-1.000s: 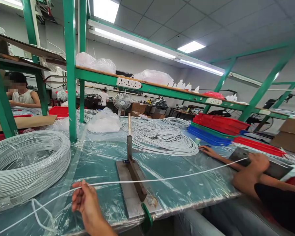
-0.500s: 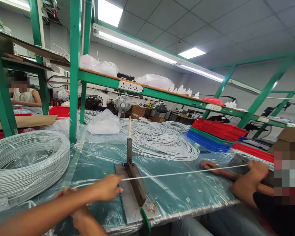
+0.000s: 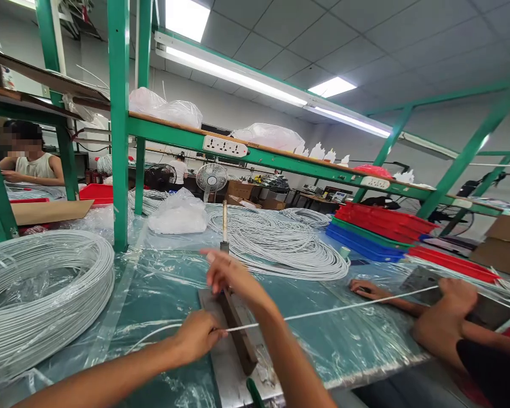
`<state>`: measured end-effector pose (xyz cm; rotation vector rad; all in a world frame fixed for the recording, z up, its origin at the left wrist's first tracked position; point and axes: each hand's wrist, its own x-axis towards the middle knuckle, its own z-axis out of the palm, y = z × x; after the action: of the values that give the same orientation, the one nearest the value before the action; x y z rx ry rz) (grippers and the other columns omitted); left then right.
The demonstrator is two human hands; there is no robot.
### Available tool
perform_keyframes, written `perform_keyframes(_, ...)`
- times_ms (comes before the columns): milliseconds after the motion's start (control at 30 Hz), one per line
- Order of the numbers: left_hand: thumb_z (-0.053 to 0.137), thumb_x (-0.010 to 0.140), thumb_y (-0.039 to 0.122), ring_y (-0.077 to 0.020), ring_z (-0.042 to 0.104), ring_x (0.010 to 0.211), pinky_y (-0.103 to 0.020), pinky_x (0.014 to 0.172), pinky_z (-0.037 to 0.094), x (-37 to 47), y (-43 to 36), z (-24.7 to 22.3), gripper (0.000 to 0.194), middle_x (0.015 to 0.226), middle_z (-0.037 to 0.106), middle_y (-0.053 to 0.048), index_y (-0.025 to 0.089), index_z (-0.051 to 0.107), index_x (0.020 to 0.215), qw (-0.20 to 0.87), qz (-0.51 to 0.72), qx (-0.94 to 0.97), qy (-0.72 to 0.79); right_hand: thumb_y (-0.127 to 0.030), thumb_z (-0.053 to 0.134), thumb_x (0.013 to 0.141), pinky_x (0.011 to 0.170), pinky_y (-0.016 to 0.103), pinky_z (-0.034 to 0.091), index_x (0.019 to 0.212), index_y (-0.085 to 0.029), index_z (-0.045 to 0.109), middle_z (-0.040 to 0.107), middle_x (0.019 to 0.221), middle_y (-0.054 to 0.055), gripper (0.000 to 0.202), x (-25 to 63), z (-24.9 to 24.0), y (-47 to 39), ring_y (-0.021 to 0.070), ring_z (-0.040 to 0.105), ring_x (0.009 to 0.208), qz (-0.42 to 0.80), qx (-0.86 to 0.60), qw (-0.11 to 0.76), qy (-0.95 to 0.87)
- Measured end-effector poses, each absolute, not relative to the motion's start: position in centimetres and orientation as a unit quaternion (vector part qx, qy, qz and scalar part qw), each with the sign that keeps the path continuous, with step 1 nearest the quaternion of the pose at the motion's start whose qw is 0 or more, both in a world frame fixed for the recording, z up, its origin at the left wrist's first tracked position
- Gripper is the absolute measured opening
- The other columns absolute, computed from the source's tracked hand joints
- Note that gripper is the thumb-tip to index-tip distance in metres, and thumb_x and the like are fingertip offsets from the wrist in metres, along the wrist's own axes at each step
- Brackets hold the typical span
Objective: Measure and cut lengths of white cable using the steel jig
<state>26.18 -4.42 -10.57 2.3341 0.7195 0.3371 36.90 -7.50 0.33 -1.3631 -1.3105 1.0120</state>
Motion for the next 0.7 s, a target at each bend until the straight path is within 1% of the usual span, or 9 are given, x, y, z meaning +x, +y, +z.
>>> perform_keyframes(67,0.044,0.088,0.026,-0.0323,0.061,0.092,-0.041,0.080,0.044,26.1,-4.5,-10.6,0.027,0.091,0.068,-0.014,0.019,0.068,0.097,0.296,0.117,0.914,0.252,-0.037,0.049,0.086,0.042,0.016,0.034,0.107,-0.015,0.053,0.055,0.052,-0.004,0.030,40.8,1.8,-3.3,0.0050,0.047,0.041,0.302,-0.655,0.520,-0.458)
perform_keyframes(167,0.043,0.083,0.012,-0.0382,0.059,0.094,-0.051,0.080,0.043,26.4,-4.5,-10.6,0.034,0.095,0.065,-0.020,0.014,0.058,0.114,0.267,0.089,0.930,0.236,-0.038,0.044,0.089,0.038,0.018,0.030,0.102,-0.011,0.052,0.051,0.051,-0.005,0.031,45.5,2.2,2.5,0.0052,0.041,0.037,0.293,-0.701,0.507,-0.408)
perform_keyframes(233,0.045,0.074,0.000,-0.0398,0.058,0.095,-0.051,0.081,0.043,26.8,-4.4,-10.8,0.039,0.095,0.064,-0.023,0.008,0.060,0.109,0.273,0.072,0.930,0.238,-0.043,0.043,0.089,0.037,0.019,0.029,0.095,-0.012,0.053,0.048,0.054,-0.005,0.034,47.4,2.0,5.4,0.0049,0.037,0.037,0.307,-0.714,0.492,-0.393)
perform_keyframes(300,0.044,0.070,-0.004,-0.0371,0.058,0.096,-0.045,0.081,0.044,27.5,-4.1,-11.1,0.036,0.097,0.064,-0.023,0.006,0.064,0.099,0.302,0.077,0.916,0.255,-0.047,0.041,0.088,0.036,0.018,0.028,0.090,-0.013,0.053,0.046,0.056,-0.006,0.037,48.2,1.8,7.4,0.0040,0.033,0.037,0.320,-0.714,0.487,-0.387)
perform_keyframes(367,0.044,0.074,0.000,-0.0298,0.061,0.092,-0.035,0.076,0.045,28.2,-3.7,-11.5,0.030,0.094,0.066,-0.017,0.009,0.066,0.091,0.351,0.096,0.887,0.283,-0.051,0.038,0.088,0.036,0.018,0.027,0.085,-0.013,0.053,0.044,0.056,-0.006,0.041,48.4,1.8,8.8,0.0035,0.030,0.037,0.336,-0.706,0.490,-0.385)
perform_keyframes(467,0.046,0.076,0.004,-0.0176,0.060,0.071,-0.023,0.056,0.039,29.1,-3.0,-11.9,0.024,0.073,0.066,-0.007,0.011,0.068,0.084,0.444,0.110,0.829,0.322,-0.055,0.034,0.088,0.036,0.018,0.027,0.079,-0.013,0.052,0.041,0.055,-0.006,0.047,48.3,2.0,10.2,0.0036,0.028,0.038,0.366,-0.697,0.491,-0.373)
perform_keyframes(567,0.056,0.075,0.013,-0.0109,0.047,0.052,-0.021,0.046,0.027,29.9,-2.4,-12.4,0.011,0.052,0.051,0.002,0.011,0.065,0.070,0.512,0.125,0.771,0.357,-0.058,0.029,0.088,0.036,0.019,0.025,0.077,-0.014,0.052,0.040,0.053,-0.006,0.052,48.4,2.3,10.6,0.0040,0.027,0.037,0.386,-0.692,0.495,-0.357)
perform_keyframes(633,0.063,0.074,0.026,-0.0092,0.038,0.047,-0.023,0.045,0.023,30.5,-2.2,-12.8,0.023,0.046,0.040,0.006,0.013,0.058,0.056,0.535,0.146,0.741,0.379,-0.060,0.023,0.088,0.037,0.019,0.022,0.077,-0.014,0.051,0.039,0.051,-0.006,0.055,48.5,2.6,10.2,0.0040,0.026,0.036,0.390,-0.687,0.503,-0.351)
perform_keyframes(700,0.066,0.071,0.036,-0.0087,0.034,0.046,-0.024,0.046,0.021,31.1,-2.2,-13.3,0.037,0.043,0.035,0.007,0.015,0.048,0.046,0.545,0.167,0.718,0.399,-0.061,0.017,0.087,0.038,0.018,0.020,0.078,-0.014,0.051,0.039,0.048,-0.005,0.060,48.6,3.1,9.1,0.0042,0.026,0.035,0.393,-0.678,0.513,-0.350)
